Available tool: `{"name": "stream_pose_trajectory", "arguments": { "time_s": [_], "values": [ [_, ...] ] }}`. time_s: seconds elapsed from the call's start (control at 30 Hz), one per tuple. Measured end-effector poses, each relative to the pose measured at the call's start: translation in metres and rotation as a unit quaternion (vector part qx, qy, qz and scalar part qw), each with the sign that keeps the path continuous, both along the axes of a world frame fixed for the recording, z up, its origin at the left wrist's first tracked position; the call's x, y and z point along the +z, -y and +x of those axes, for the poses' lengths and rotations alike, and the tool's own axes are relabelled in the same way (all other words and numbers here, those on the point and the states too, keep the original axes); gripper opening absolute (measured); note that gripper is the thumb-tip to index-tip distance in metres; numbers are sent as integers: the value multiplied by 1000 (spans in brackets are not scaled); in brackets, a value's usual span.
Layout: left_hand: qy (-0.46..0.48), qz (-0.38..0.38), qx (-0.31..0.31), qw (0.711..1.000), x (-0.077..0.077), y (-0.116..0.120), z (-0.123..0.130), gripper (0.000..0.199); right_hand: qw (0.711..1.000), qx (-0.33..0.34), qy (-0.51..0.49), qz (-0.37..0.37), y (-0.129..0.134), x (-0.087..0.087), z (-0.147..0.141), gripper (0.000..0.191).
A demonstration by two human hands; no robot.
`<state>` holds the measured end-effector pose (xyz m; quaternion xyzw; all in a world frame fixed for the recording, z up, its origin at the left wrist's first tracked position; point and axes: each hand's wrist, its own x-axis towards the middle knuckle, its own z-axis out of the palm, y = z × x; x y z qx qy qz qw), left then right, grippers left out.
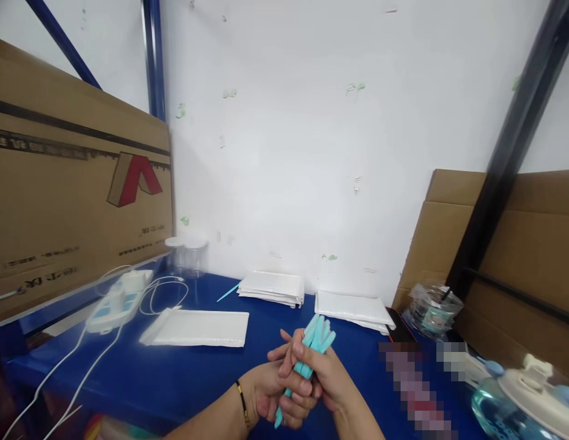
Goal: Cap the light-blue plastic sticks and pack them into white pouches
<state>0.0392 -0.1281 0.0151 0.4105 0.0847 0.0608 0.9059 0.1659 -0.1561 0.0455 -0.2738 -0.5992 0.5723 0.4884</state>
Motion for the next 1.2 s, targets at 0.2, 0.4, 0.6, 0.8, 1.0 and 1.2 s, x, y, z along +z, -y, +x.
{"name": "stream_pose_trajectory", "arguments": {
  "time_s": [0.2, 0.4, 0.6, 0.8, 1.0, 1.2],
  "values": [
    [-125, 249, 209, 937, -10, -12, -28, 53, 978, -128, -155, -61, -36, -7, 12, 25],
    [-329, 685, 285, 585, 2, -53, -115, 113, 964, -261, -53, 1, -60, -21, 32, 33],
    [-533, 655, 168, 509, 1, -93, -184, 132, 950, -310, 14, 17, -66, -52, 31, 36],
    [-419, 662, 276, 557, 13, -90, -176, 87, 963, -267, -41, -19, -66, -60, 28, 32],
    [-233, 485, 547, 641, 53, -89, -151, 63, 955, -177, -217, -100, -62, -40, 28, 25],
    [-50, 71, 635, 768, 69, -90, -124, 27, 935, -114, -303, -147, -54, -22, 27, 19]
  ]
}}
